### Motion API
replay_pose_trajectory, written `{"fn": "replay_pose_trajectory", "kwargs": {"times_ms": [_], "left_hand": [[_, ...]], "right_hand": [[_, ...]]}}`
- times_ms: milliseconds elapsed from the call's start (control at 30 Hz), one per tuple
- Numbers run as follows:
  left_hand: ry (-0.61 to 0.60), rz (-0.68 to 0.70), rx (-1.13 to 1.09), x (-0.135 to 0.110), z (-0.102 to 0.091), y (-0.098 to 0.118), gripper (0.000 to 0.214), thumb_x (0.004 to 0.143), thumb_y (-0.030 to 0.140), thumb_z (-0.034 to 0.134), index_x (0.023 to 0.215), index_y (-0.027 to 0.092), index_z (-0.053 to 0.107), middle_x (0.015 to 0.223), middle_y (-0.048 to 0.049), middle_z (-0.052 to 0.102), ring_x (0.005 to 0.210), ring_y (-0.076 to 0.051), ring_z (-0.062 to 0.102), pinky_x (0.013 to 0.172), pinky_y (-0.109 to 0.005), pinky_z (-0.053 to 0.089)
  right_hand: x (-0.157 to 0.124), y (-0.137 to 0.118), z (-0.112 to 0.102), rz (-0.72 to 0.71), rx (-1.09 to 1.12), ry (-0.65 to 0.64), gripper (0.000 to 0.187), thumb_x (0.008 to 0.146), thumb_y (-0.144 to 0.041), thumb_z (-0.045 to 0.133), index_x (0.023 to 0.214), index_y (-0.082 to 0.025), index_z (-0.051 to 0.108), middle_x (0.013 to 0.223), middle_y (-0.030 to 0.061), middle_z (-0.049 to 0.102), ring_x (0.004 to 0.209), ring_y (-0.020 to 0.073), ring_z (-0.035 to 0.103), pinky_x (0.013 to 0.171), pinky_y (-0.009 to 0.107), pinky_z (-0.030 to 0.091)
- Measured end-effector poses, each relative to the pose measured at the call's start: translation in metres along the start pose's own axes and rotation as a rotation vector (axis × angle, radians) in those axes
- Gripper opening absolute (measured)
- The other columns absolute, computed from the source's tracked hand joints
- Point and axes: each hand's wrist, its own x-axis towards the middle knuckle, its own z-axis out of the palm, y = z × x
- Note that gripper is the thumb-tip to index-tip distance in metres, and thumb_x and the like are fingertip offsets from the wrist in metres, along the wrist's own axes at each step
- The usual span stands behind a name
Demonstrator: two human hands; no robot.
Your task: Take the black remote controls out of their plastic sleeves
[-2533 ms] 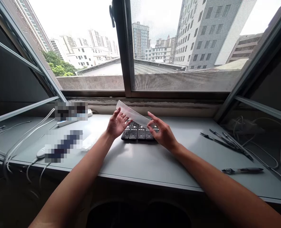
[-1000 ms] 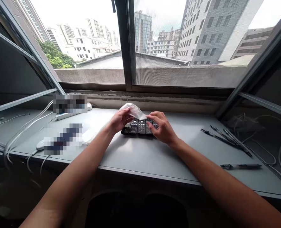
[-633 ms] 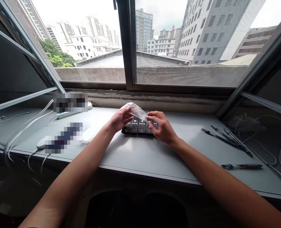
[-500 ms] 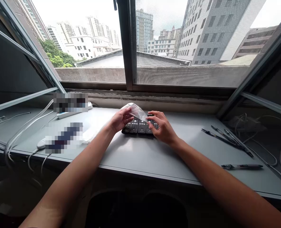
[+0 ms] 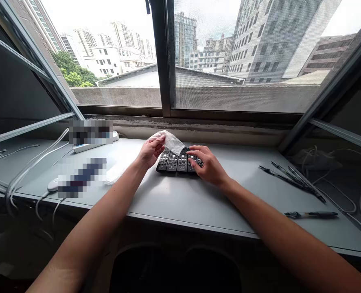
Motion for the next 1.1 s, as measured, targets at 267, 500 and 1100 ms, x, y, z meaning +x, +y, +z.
{"fn": "replay_pose_trajectory", "kwargs": {"times_ms": [267,500,1100], "left_hand": [[-0.051,-0.015,0.004,0.001,-0.003,-0.003,0.035,0.078,0.028,0.100,0.105,0.016,0.081,0.098,-0.0032,0.081,0.077,-0.009,0.075,0.066,-0.015,0.058],[-0.187,-0.109,0.085,-0.005,-0.002,-0.004,0.036,0.080,0.031,0.099,0.109,0.016,0.082,0.104,-0.0075,0.082,0.078,-0.010,0.076,0.075,-0.018,0.061],[0.051,-0.039,0.023,-0.002,-0.003,-0.003,0.029,0.073,0.021,0.102,0.096,0.015,0.084,0.105,-0.0062,0.083,0.082,-0.009,0.075,0.070,-0.014,0.060]], "right_hand": [[0.000,-0.004,-0.002,-0.014,0.021,-0.022,0.023,0.106,-0.027,0.067,0.126,-0.028,0.077,0.152,0.0135,0.065,0.141,0.0346,0.063,0.118,0.061,0.055],[-0.002,0.001,0.002,-0.030,0.009,-0.020,0.033,0.105,-0.030,0.069,0.138,-0.028,0.073,0.150,0.0143,0.067,0.137,0.0371,0.066,0.115,0.060,0.058],[0.004,-0.014,-0.007,-0.114,0.049,0.025,0.042,0.108,-0.023,0.064,0.148,-0.032,0.070,0.144,0.0089,0.074,0.135,0.0331,0.068,0.116,0.060,0.058]]}}
